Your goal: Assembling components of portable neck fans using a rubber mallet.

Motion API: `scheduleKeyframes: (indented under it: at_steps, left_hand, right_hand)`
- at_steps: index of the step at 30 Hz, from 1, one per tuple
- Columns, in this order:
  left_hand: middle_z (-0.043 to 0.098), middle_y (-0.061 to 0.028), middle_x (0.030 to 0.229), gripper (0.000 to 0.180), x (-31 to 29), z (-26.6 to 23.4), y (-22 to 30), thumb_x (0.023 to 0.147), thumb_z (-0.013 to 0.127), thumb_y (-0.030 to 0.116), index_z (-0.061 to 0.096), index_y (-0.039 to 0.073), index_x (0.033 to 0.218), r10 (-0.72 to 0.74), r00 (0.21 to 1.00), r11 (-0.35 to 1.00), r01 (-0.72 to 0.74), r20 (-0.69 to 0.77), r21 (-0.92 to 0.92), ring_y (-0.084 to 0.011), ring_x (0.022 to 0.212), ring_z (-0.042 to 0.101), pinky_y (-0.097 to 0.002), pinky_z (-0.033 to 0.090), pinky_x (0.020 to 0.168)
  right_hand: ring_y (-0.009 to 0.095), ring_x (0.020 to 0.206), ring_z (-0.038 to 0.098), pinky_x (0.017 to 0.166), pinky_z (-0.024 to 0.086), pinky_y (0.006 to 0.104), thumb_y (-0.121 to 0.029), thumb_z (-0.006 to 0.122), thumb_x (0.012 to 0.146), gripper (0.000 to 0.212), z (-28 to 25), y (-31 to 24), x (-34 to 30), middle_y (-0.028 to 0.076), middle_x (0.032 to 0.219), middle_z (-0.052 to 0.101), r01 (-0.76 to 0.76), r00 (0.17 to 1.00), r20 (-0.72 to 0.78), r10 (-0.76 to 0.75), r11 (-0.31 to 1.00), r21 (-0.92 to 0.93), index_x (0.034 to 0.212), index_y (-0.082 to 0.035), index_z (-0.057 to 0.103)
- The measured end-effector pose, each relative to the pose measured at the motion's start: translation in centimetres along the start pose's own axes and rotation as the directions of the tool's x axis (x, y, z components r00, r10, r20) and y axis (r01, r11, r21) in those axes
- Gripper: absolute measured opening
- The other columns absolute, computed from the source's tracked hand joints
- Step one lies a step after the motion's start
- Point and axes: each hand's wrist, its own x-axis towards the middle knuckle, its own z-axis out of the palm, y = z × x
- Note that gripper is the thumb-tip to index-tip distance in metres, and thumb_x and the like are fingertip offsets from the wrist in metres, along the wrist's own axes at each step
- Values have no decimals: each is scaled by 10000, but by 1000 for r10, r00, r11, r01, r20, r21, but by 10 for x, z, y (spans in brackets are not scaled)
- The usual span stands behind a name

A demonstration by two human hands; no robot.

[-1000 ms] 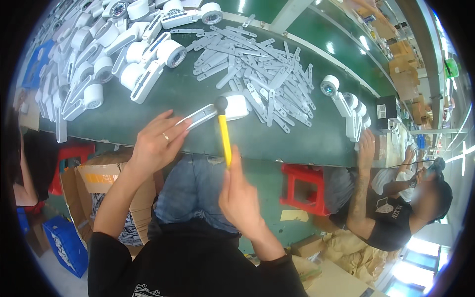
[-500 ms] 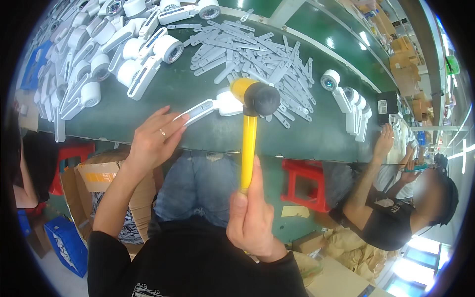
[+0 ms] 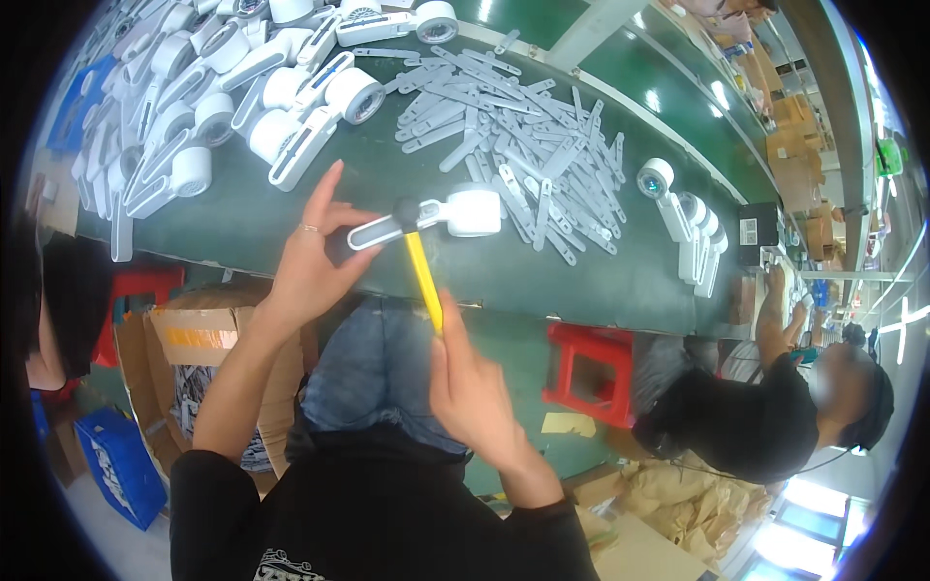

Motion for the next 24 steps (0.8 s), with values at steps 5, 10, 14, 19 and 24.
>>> scheduleKeyframes:
  at_steps: [5, 10, 14, 19, 24]
  left_hand:
    - [780, -79, 1131, 1067, 0, -1, -5, 885, 822, 69, 126, -9, 1691, 2, 1000, 1000, -2, 18, 23, -262, 1175, 680, -394, 489, 1095]
    - [782, -96, 1125, 1136, 7, 0, -6, 872, 832, 79, 65, 39, 1709, -10, 1000, 1000, 10, 25, -20, -327, 1264, 655, -412, 477, 1118]
    - [782, -96, 1188, 1144, 3, -2, -11, 892, 826, 103, 25, 56, 1708, -50, 998, 998, 51, 29, -21, -388, 1313, 633, -447, 458, 1160]
    - [604, -161, 1517, 581, -1, -9, -22, 893, 831, 113, 641, 68, 1440, 225, 972, 955, -208, -60, 212, -346, 1255, 667, -423, 542, 1063]
    - [741, -112, 1050, 417, -16, -27, -1, 895, 813, 114, 733, 89, 1304, 394, 912, 912, -371, -117, 176, -337, 954, 681, -434, 557, 874]
  right_hand:
    - [543, 942, 690, 810, 570, 552, -135, 503, 1091, 595, -3, -4, -6, 354, 1133, 692, 143, 988, -61, -142, 990, 8, 1642, -18, 311]
    - [418, 748, 695, 727, 543, 446, -165, 492, 1098, 560, -5, -5, -17, 245, 934, 701, 312, 932, -200, -303, 950, 18, 1633, -39, 382]
    - [503, 1079, 699, 921, 568, 513, -103, 512, 1072, 606, -3, -15, -1, 342, 1298, 658, -5, 996, 83, 14, 994, -106, 1643, -10, 332]
    - [402, 1122, 735, 969, 563, 437, -216, 517, 1095, 572, -10, 11, 1, 286, 1365, 667, 312, 936, -186, -300, 949, 42, 1612, 4, 413]
    - [12, 550, 453, 488, 354, 196, -121, 575, 1088, 571, -8, 50, 62, -64, 728, 542, 299, 929, -363, -65, 709, 638, 1628, -47, 406]
